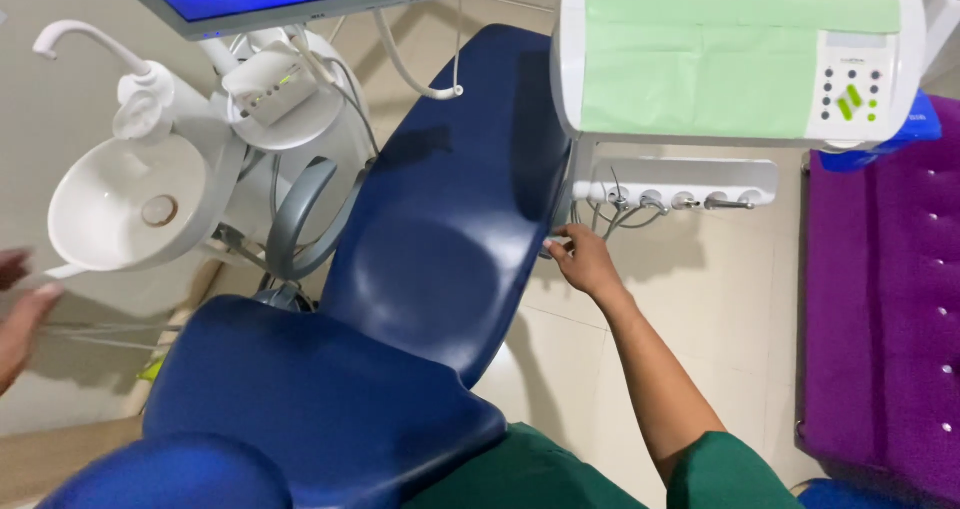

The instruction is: The person adjusts the dental chair and manipulates various dental handpieces and hoses attached to the unit. They also adjust the overhead dental light and interact with the control panel.

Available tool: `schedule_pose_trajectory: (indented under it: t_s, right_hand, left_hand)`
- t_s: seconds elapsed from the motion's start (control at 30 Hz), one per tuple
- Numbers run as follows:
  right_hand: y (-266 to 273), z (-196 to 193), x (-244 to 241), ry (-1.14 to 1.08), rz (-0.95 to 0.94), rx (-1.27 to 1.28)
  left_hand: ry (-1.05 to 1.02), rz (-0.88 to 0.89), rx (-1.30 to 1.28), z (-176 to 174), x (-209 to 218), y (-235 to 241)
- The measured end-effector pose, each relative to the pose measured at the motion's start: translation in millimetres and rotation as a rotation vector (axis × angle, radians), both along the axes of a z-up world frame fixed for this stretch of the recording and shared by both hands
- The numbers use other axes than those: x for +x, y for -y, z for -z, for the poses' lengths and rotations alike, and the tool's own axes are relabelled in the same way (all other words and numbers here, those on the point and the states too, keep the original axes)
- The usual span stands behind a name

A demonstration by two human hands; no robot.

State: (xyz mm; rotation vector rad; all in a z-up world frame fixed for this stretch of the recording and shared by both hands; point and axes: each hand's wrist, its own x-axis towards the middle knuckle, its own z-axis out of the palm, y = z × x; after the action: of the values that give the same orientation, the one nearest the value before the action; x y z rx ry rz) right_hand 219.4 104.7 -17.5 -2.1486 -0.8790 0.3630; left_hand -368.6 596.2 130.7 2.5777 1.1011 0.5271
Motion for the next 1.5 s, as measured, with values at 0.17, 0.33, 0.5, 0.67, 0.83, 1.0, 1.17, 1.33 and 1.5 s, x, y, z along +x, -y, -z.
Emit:
schedule_pose_trajectory:
  t_s: [0.17,0.33,0.5,0.67,0.83,1.0,1.17,1.33,1.5]
  right_hand:
    - [-8.3,-13.2,-11.6,-0.008,0.036,0.024]
    - [8.9,-16.0,-19.6,-0.055,0.102,0.056]
    - [44.8,-0.3,-7.0,-0.048,0.186,0.042]
    - [66.7,8.8,9.5,-0.053,0.27,0.012]
    - [90.0,20.6,35.6,0.011,0.444,0.066]
    - [112.5,31.3,68.5,0.043,0.587,0.108]
    - [126.5,42.1,108.2,0.06,0.653,0.141]
    - [132.2,59.9,144.3,0.064,0.703,0.151]
    - [127.1,58.4,165.9,-0.088,0.835,0.196]
  left_hand:
    - [-0.498,0.274,0.062,-92.1,246.3,139.8]
    - [-0.512,0.761,0.101,-30.6,373.8,210.8]
    - [-0.459,0.855,0.025,7.4,437.4,270.2]
    - [-0.409,0.861,-0.014,49.3,456.6,293.7]
    - [-0.306,0.706,-0.226,77.0,448.6,306.0]
    - [-0.349,0.67,-0.283,82.5,432.9,316.3]
    - [-0.332,0.642,-0.336,93.8,416.5,330.6]
    - [-0.456,0.59,-0.476,111.2,396.3,341.3]
    - [-0.454,0.541,-0.476,116.0,392.2,337.0]
